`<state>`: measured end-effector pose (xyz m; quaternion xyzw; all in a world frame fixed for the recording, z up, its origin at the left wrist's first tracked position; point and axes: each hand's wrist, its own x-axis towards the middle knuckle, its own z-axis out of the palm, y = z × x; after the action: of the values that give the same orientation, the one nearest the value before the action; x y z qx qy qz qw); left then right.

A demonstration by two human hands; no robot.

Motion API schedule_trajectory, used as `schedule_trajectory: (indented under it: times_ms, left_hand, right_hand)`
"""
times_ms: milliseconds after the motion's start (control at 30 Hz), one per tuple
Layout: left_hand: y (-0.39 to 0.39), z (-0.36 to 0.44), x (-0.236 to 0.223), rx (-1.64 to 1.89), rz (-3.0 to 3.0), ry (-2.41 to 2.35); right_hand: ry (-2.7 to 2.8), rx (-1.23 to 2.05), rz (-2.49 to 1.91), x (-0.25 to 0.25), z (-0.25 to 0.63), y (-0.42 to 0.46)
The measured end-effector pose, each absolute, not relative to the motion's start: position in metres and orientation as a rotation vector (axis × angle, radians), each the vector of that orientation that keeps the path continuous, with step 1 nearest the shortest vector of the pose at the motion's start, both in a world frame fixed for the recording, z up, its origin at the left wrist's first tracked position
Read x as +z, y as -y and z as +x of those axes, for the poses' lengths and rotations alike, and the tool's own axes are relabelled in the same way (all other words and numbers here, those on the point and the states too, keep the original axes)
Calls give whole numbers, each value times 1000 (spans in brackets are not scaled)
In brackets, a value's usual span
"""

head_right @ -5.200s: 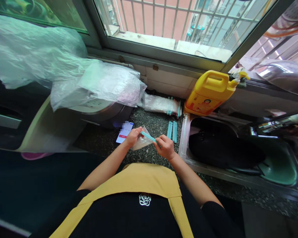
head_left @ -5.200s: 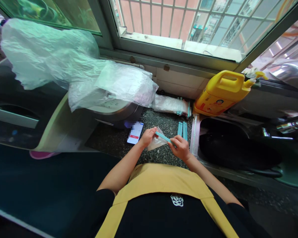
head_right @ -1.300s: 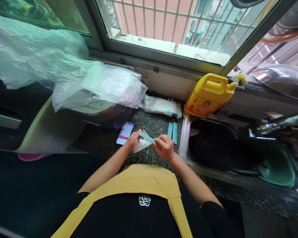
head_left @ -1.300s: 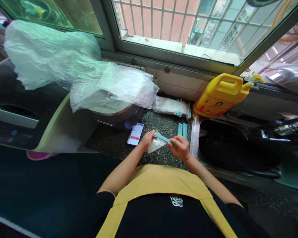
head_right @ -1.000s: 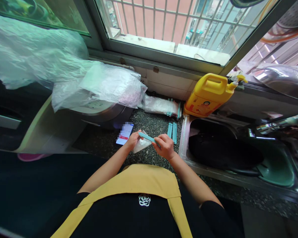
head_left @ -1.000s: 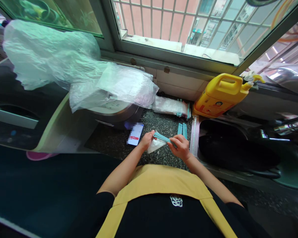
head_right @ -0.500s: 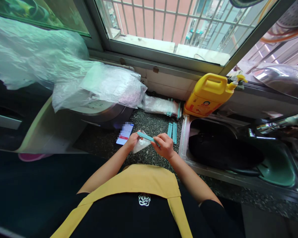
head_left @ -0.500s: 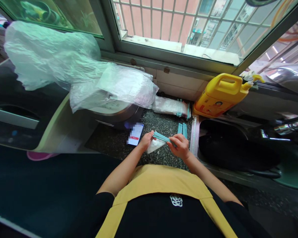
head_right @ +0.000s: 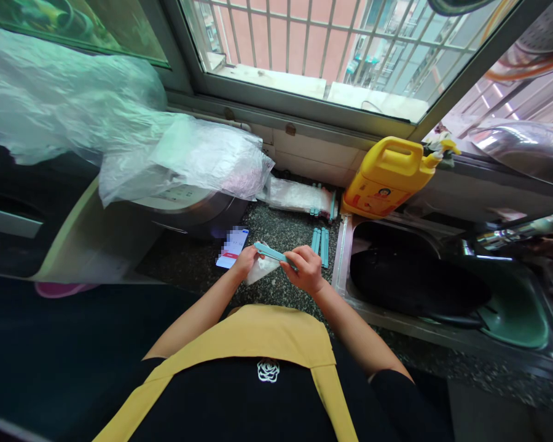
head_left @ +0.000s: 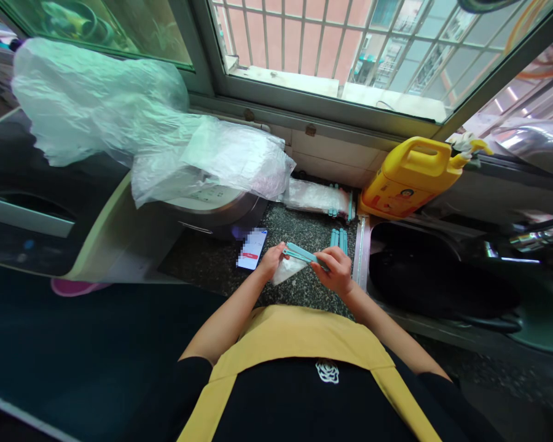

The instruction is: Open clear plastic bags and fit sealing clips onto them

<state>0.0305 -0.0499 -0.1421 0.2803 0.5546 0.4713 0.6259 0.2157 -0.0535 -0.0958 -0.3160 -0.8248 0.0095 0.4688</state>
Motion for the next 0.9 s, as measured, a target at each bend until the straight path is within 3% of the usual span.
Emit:
schedule_trajectory:
  times_ms: [900]
  left_hand:
    - [47, 27, -151, 1121, 611, -1283]
  right_hand:
    - [1898, 39, -781, -87, 226, 55]
